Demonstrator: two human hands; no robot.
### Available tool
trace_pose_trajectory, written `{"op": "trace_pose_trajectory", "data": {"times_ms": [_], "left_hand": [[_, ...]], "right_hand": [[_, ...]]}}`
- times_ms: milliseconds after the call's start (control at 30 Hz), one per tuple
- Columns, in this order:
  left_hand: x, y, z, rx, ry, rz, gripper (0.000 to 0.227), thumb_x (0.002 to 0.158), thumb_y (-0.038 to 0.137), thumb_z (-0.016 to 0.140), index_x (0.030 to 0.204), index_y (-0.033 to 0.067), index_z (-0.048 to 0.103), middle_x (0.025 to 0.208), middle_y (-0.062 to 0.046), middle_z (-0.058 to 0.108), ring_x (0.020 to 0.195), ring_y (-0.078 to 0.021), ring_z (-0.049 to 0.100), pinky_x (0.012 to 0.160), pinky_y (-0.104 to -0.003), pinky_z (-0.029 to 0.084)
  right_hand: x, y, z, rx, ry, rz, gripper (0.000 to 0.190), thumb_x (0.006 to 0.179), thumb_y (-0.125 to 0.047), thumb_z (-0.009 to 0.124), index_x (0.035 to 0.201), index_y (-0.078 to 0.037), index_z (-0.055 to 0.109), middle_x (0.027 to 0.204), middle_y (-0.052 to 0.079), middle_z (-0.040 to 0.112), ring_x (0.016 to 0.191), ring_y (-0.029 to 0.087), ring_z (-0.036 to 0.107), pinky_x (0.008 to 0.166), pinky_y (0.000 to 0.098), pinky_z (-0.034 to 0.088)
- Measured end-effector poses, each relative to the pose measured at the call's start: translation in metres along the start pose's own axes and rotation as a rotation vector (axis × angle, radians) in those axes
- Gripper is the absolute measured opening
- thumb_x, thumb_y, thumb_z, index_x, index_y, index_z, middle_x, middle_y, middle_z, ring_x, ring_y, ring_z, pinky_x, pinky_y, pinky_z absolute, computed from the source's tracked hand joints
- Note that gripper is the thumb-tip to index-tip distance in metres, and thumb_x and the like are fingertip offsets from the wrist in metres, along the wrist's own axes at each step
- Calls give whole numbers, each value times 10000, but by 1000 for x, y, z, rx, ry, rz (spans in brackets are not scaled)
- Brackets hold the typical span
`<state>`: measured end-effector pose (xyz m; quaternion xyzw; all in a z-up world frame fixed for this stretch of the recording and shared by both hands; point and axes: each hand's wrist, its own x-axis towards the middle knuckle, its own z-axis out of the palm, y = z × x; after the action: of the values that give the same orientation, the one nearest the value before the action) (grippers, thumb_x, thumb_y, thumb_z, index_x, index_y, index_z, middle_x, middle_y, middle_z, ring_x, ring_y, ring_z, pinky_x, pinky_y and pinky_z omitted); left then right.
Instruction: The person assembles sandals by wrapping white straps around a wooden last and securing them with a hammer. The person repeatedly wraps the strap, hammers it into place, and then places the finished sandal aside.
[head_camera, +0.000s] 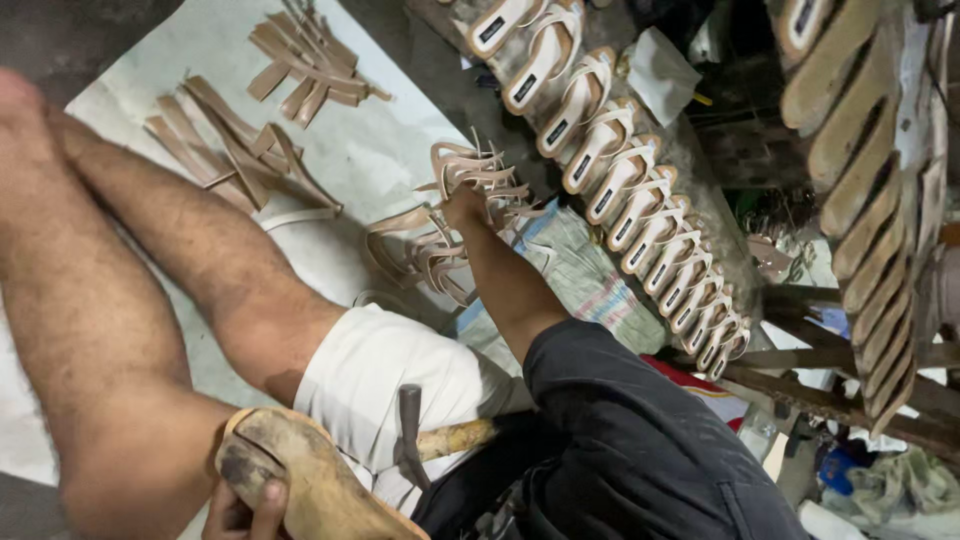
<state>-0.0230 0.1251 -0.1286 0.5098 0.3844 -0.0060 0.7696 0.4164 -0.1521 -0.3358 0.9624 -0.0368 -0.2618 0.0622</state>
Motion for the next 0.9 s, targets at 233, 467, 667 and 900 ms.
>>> {"op": "trace_pose_trajectory", "data": {"times_ms": [233,467,667,900], "left_hand": [[8,-43,-26,-94,-88,21,596,936,71,608,1501,-60,469,1365,-197,626,1259,-249,603,1103,-418,445],[12,-16,-13,-150,-147,-7,564,945,43,557,1486,-74,453,1355,-217,627,1266,-278,601,1089,-435,452],[-3,10,7,-160,-99,-71,545,951,49,550,1471,-94,476,1358,-226,641,1275,-295,604,1083,-436,456],[-17,29,30,-185,-14,63,492,966,-5,582,1429,-158,510,1285,-262,672,1196,-317,667,1069,-427,500]], "right_hand": [[-5,49,11,183,107,-30,554,867,-392,696,1272,-32,578,1241,242,619,1186,429,568,1005,503,456],[-18,64,15,338,198,-147,412,883,-312,648,1230,-92,615,1104,207,678,1042,418,629,914,521,488],[-34,64,-2,526,336,-342,311,893,-225,606,1185,-125,647,986,188,711,930,414,665,840,534,508],[-41,78,-41,808,484,-371,210,990,-138,549,1194,-86,543,1017,164,702,928,339,698,850,432,538]]}}
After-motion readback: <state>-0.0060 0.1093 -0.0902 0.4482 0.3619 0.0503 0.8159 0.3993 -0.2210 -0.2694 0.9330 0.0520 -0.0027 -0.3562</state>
